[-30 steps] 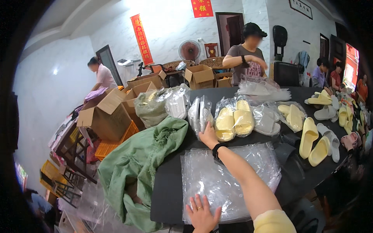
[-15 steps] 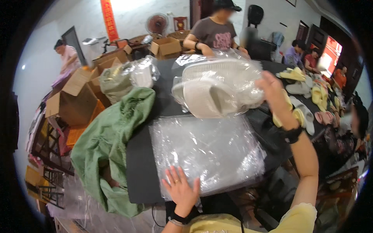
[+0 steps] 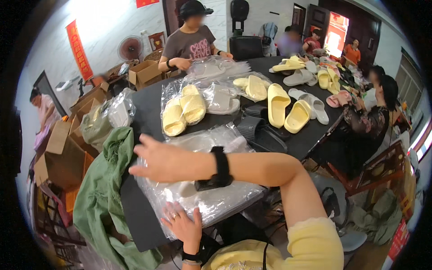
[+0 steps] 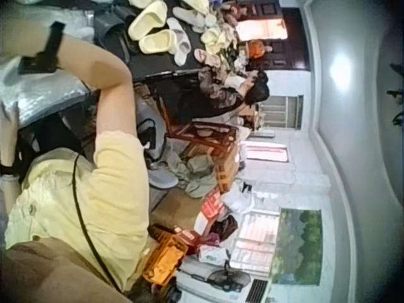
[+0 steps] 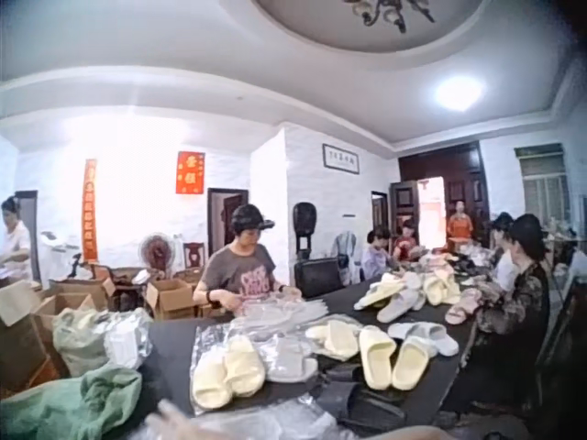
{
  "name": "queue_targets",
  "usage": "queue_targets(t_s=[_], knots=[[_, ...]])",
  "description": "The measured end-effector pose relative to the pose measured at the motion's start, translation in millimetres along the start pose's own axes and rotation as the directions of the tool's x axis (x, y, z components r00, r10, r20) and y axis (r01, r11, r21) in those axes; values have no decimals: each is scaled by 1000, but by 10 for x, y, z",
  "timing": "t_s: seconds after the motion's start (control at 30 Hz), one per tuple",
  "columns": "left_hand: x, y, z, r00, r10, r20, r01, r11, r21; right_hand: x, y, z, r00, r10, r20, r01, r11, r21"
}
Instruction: Sorting, inspecting, and packaging various colored slippers into plastic bags in a production environment.
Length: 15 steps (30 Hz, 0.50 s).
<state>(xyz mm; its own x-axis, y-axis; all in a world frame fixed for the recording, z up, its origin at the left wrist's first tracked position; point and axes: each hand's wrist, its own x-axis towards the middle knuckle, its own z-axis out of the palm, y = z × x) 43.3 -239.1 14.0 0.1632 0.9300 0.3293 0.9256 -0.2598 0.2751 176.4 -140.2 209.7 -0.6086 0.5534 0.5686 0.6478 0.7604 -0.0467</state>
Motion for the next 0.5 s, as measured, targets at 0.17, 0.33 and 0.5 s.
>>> queue_targets(t_s=[0.17, 0.33, 0.5], knots=[[-37, -23, 20, 1000, 3, 17, -2, 999, -48, -508, 313, -2, 890, 425, 164, -441, 894, 78], [-49, -31, -128, 994, -71, -79, 27, 888, -459, -1504, 1004, -201, 647, 755, 108, -730, 654, -196], [-152, -275, -6, 966, -258, -6, 125, 489, -863, -1902, 1406, -15, 535, 822, 196, -844, 528, 93]])
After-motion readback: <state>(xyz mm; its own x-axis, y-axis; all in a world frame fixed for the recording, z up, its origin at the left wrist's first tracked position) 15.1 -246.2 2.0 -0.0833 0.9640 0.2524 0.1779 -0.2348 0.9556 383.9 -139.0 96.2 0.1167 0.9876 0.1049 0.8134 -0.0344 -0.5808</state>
